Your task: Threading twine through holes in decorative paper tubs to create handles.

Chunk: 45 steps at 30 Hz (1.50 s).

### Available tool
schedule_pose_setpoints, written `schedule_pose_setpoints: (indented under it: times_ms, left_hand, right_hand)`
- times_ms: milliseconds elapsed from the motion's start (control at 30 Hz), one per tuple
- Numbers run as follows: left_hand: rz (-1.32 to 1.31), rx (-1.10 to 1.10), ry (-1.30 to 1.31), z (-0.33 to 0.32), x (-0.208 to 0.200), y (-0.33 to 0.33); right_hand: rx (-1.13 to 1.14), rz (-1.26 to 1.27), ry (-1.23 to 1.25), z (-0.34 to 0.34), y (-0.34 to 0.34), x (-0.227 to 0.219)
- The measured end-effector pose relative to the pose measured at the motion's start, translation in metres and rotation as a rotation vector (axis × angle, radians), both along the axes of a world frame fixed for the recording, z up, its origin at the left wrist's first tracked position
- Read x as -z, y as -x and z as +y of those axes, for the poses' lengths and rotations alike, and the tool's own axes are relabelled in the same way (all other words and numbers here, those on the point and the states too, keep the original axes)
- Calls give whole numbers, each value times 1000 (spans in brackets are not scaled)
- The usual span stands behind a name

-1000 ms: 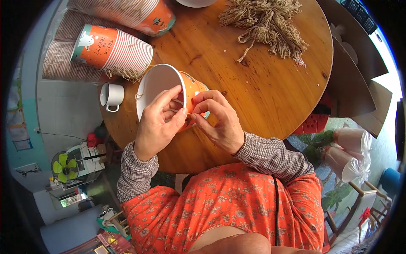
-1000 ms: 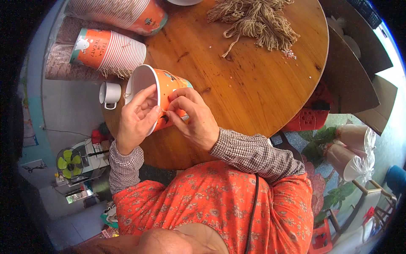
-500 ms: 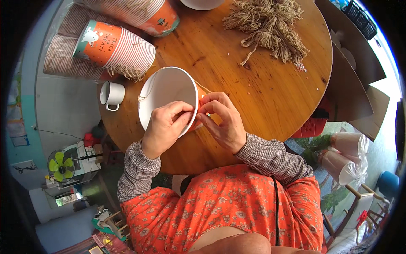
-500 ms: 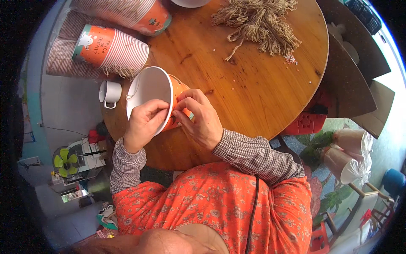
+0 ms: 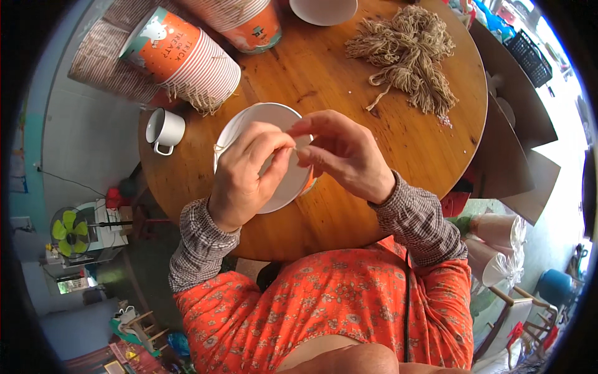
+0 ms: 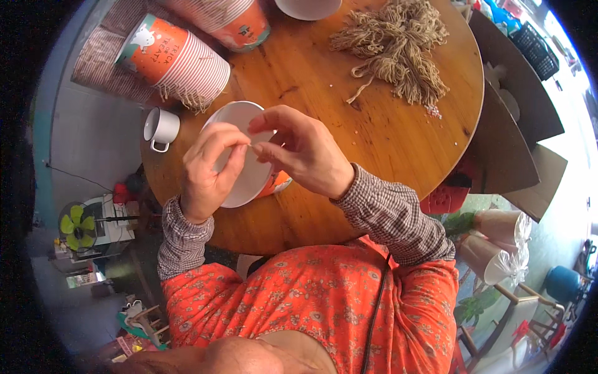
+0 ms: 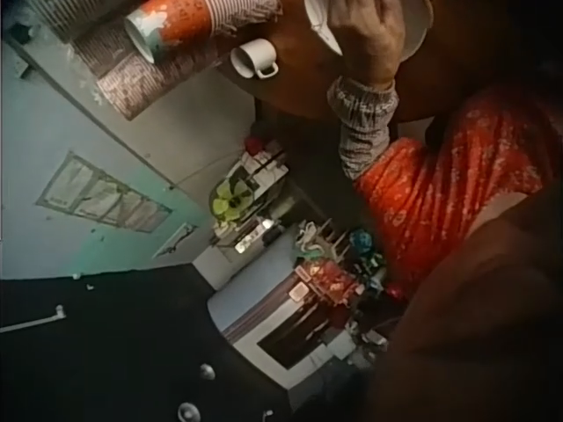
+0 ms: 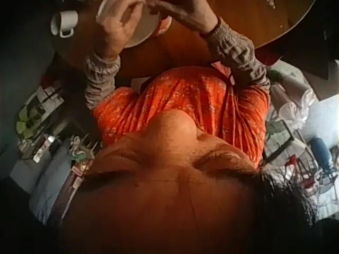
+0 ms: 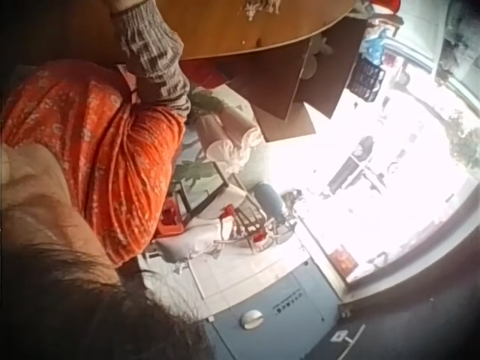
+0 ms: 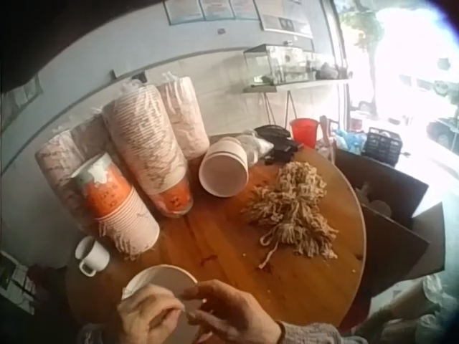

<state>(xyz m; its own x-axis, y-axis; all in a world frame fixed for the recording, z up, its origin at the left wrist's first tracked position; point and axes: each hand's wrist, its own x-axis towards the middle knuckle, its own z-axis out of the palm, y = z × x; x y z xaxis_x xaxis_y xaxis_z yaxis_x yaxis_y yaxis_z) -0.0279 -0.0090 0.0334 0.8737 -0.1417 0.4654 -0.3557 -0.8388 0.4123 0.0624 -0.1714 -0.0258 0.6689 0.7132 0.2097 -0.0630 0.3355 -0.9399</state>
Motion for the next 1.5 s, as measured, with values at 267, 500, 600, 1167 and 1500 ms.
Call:
schedule_pose_setpoints:
  times_ms: [267,500,600,1167,1500]
  left_hand:
    - [-115,-60,112,1,14,7]
    - [-84,-38,132,-2,18,18]
    - [-41,-53,137,0,20,23]
    - [-65,-73,76,11,18,16]
    - [-202,-21,-184,4,8,6]
  right_hand:
    - [108,14,81,2,-29,-8]
    - [-292,112,457,30,-73,30]
    - [-430,160,507,37,-75,26]
    - [-246,-368,436,-18,-35,5]
    - [-156,-13,248,-5,-4,-27]
